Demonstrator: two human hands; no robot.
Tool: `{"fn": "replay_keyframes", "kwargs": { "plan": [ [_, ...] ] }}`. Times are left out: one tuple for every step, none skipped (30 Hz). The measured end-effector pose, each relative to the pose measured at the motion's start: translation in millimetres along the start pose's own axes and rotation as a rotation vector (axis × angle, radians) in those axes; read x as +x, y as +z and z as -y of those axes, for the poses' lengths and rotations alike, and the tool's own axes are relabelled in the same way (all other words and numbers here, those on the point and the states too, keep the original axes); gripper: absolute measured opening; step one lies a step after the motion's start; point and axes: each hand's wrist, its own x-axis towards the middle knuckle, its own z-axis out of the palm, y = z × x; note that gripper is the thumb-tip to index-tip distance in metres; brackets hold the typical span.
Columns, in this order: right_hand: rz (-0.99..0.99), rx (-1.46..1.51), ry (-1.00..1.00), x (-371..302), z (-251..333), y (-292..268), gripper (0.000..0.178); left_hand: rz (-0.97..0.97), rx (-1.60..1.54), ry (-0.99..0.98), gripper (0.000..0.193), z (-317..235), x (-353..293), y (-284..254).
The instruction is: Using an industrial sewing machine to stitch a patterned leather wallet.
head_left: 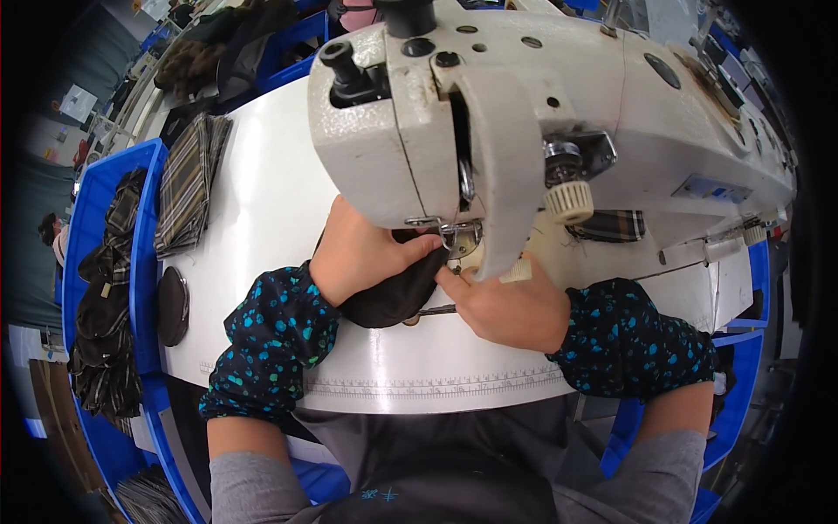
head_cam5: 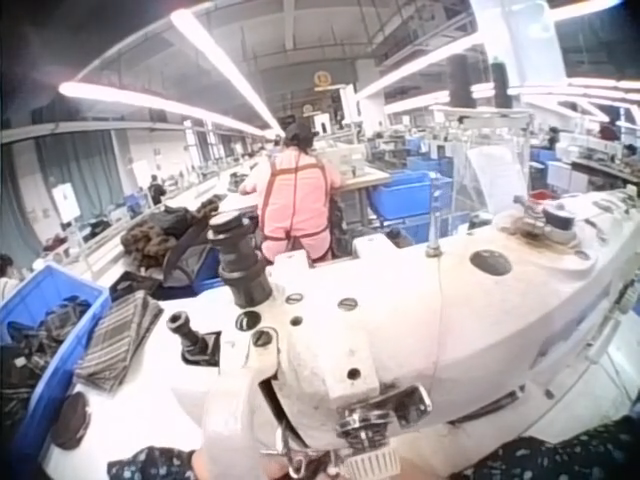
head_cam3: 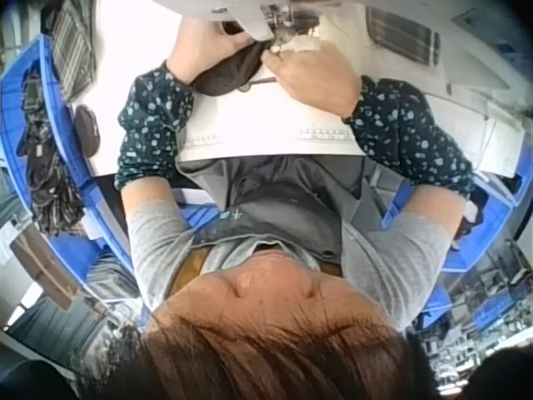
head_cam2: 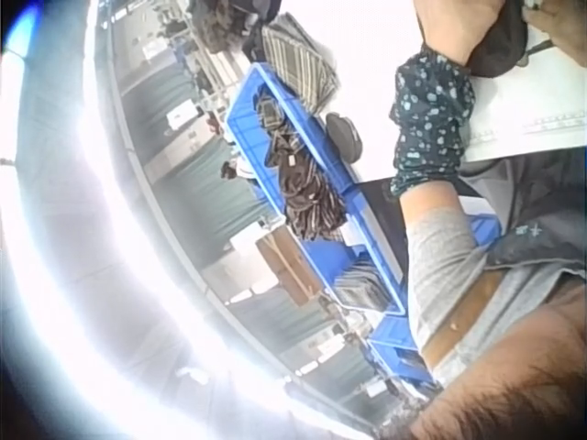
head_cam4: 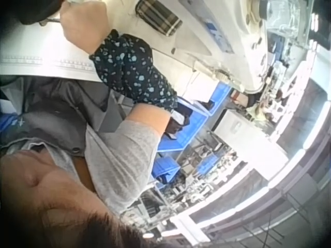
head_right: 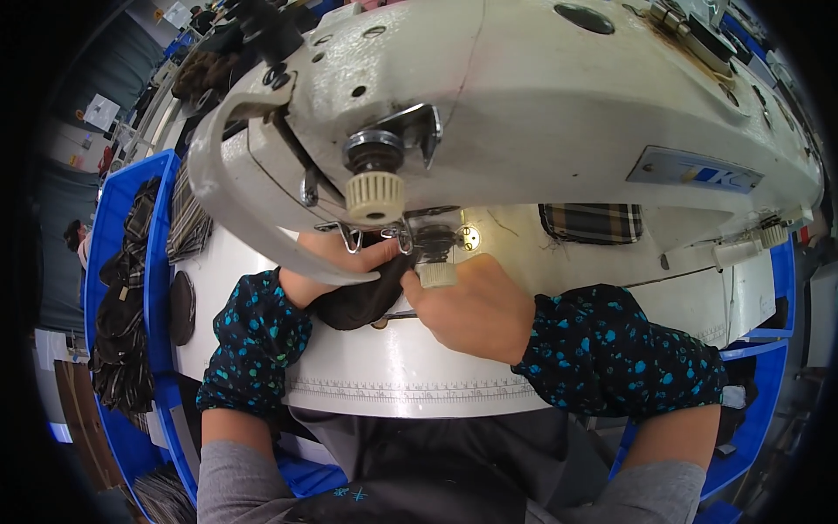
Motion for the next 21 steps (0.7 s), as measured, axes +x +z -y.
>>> {"fn": "replay_keyframes", "kwargs": {
  "plan": [
    [-0.001,0.001,0.0,0,0,-2,0.04,0.018,0.001,-0.038,0.031,-1,0,-1],
    [-0.015,-0.006,-0.011,0,0,-3,0.039,0.036,0.003,-0.075,0.03,-2,0,-1],
    [-0.029,-0.014,-0.021,0,0,-5,0.038,0.036,0.003,-0.075,0.03,-1,-1,0],
    [-0.03,-0.014,-0.021,0,1,-8,0.038,0.019,-0.029,-0.075,0.03,1,-1,2],
    [-0.065,0.002,-0.022,1,3,-11,0.036,0.002,-0.063,-0.076,0.029,3,-1,3],
    [-0.099,0.02,-0.019,0,3,-11,0.033,0.006,-0.065,-0.075,0.029,2,-1,4],
    [-0.097,0.022,-0.013,0,1,-9,0.033,0.034,-0.095,-0.139,0.03,2,0,4],
    [-0.174,0.046,-0.04,0,-1,-5,0.03,0.062,-0.125,-0.202,0.03,1,1,5],
    [-0.255,0.069,-0.071,1,-2,-3,0.026,0.093,-0.18,-0.277,0.032,1,0,5],
    [-0.257,0.069,-0.068,1,-2,-2,0.026,0.095,-0.179,-0.276,0.032,4,-1,6],
    [-0.225,0.048,-0.065,0,-3,-1,0.022,0.055,-0.132,-0.23,0.033,8,-3,9],
    [-0.191,0.027,-0.061,0,-3,0,0.018,0.015,-0.088,-0.185,0.034,11,-3,11],
    [-0.19,0.028,-0.059,0,-4,1,0.018,0.031,-0.078,-0.211,0.035,11,-3,10],
    [-0.191,0.03,-0.058,0,-4,2,0.016,0.032,-0.078,-0.211,0.035,10,-2,9],
    [-0.191,0.032,-0.059,-1,-5,3,0.015,0.034,-0.031,-0.221,0.035,9,-2,9],
    [-0.192,0.032,-0.061,-2,-7,7,0.015,0.036,0.017,-0.232,0.034,8,-2,9],
    [-0.178,0.029,-0.077,-4,-10,14,0.013,0.034,0.018,-0.233,0.034,7,-3,8],
    [-0.162,0.027,-0.093,-1,-9,13,0.011,0.037,-0.008,-0.253,0.033,6,-3,8],
    [-0.161,0.028,-0.096,-1,-7,7,0.011,0.039,-0.034,-0.272,0.032,6,-3,7],
    [-0.144,0.01,-0.074,-4,-4,-3,0.009,0.037,-0.034,-0.276,0.032,5,-3,8],
    [-0.129,-0.01,-0.051,-4,0,-11,0.008,0.047,-0.011,-0.284,0.031,3,-3,8]
  ]
}}
